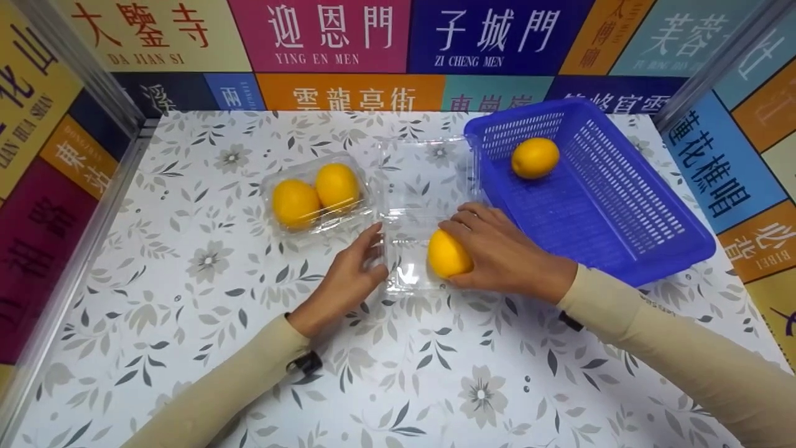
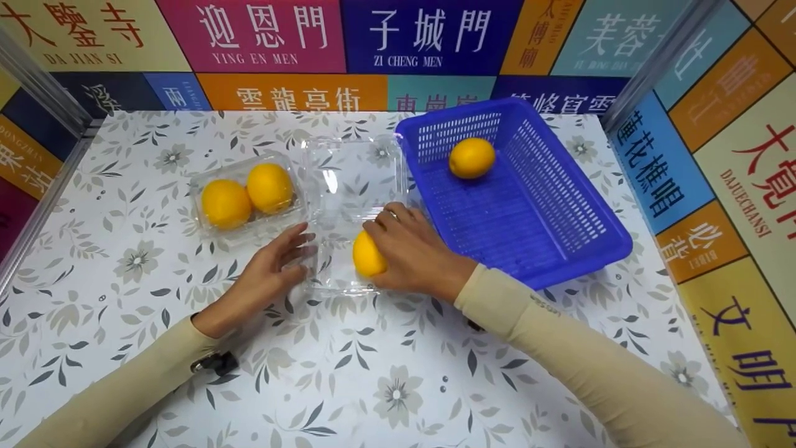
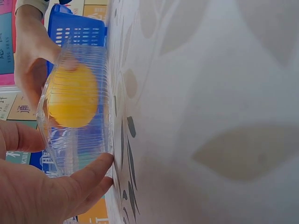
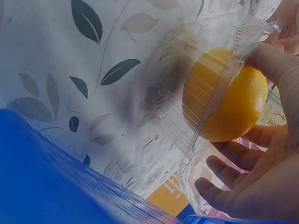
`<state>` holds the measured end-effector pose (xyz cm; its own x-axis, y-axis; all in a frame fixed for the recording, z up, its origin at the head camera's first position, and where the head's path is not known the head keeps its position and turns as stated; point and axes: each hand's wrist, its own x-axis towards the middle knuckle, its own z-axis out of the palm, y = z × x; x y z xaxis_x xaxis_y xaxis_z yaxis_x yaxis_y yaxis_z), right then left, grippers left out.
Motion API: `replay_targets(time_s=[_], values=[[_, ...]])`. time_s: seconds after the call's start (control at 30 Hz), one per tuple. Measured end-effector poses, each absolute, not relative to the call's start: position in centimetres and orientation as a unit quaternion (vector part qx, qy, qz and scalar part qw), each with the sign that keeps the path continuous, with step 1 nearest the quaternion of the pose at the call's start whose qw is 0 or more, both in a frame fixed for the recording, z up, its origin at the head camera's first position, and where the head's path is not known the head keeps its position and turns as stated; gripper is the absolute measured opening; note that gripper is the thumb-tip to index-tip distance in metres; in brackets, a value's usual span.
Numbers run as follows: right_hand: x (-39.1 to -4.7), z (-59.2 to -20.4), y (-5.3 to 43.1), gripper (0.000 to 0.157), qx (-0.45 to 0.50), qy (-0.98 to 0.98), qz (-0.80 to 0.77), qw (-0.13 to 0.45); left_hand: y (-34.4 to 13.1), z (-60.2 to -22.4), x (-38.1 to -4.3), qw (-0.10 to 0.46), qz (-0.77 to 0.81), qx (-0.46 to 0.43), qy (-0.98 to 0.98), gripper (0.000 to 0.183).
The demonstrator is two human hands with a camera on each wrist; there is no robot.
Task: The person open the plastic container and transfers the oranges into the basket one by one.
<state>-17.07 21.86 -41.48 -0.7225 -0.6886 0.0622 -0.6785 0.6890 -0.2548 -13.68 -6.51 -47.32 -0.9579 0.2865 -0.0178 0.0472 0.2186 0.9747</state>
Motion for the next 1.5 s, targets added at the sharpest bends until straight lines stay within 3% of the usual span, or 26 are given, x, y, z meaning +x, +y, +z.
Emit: replay_targets(time_s=[1.5], values=[[-16.3, -40.3, 21.0, 0.082, -0.363, 0.918, -0.158, -0.005, -6.5, -47.2, -13.7, 0.099, 0.613, 0.108, 0.776, 0.083]])
